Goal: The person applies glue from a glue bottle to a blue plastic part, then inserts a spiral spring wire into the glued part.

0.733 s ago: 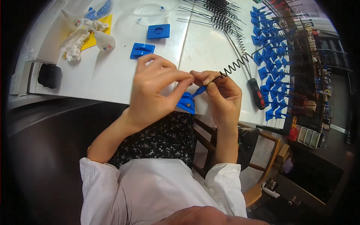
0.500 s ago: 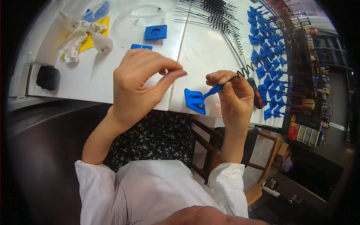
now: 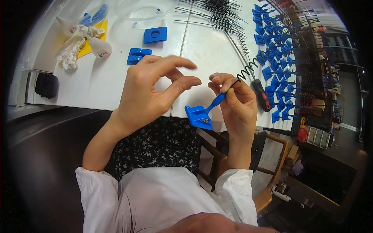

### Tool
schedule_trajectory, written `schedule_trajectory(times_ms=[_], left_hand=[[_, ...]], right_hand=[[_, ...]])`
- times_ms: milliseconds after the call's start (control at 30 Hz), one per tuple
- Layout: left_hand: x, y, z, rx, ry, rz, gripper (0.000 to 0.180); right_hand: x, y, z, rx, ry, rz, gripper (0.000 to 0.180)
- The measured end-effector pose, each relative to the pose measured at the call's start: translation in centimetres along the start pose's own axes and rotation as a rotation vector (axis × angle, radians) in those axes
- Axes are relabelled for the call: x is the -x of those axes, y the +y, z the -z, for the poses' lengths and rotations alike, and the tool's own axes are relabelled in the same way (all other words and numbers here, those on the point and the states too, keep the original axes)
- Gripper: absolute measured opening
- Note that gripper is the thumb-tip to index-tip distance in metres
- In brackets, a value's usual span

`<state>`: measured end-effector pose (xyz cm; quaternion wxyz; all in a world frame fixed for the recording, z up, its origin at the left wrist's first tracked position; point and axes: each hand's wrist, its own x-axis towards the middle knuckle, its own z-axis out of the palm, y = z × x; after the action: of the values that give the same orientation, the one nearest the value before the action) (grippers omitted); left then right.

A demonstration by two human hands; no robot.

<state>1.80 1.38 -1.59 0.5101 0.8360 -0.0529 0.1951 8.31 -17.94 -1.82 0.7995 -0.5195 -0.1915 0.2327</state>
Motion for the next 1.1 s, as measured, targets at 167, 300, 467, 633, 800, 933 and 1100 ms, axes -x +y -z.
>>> schedule_trajectory(times_ms=[167,300,467,633,800,933,1100], left_hand=[[-1.0,0.8,-0.2,0.082,-0.184,-0.051,0.017],[-1.4,0.1,-1.1,0.097,-0.204,-0.101,0.016],[-1.5,-0.3,-1.0,0.199,-0.232,-0.068,0.012],[-1.7,-0.6,-0.8,0.252,-0.272,-0.062,0.008],[-2.0,-1.2,-1.1,0.317,-0.289,-0.029,0.01],[-2.2,-1.2,-1.1,0.341,-0.289,-0.03,0.011],[-2.1,-1.4,-1.5,0.292,-0.248,-0.086,0.008]], right_hand=[[-0.6,0.3,-0.3,0.046,0.005,0.016,0.011],[-1.2,0.6,-0.2,0.057,-0.08,0.033,0.011],[-1.5,1.1,0.1,0.034,-0.083,0.043,0.01],[-1.6,0.5,0.0,0.048,-0.084,-0.006,0.009],[-1.7,0.4,0.1,0.014,-0.085,-0.059,0.01],[-1.9,0.5,0.4,-0.022,-0.107,-0.043,0.01],[-2.1,0.8,0.7,-0.074,-0.094,-0.038,0.011]])
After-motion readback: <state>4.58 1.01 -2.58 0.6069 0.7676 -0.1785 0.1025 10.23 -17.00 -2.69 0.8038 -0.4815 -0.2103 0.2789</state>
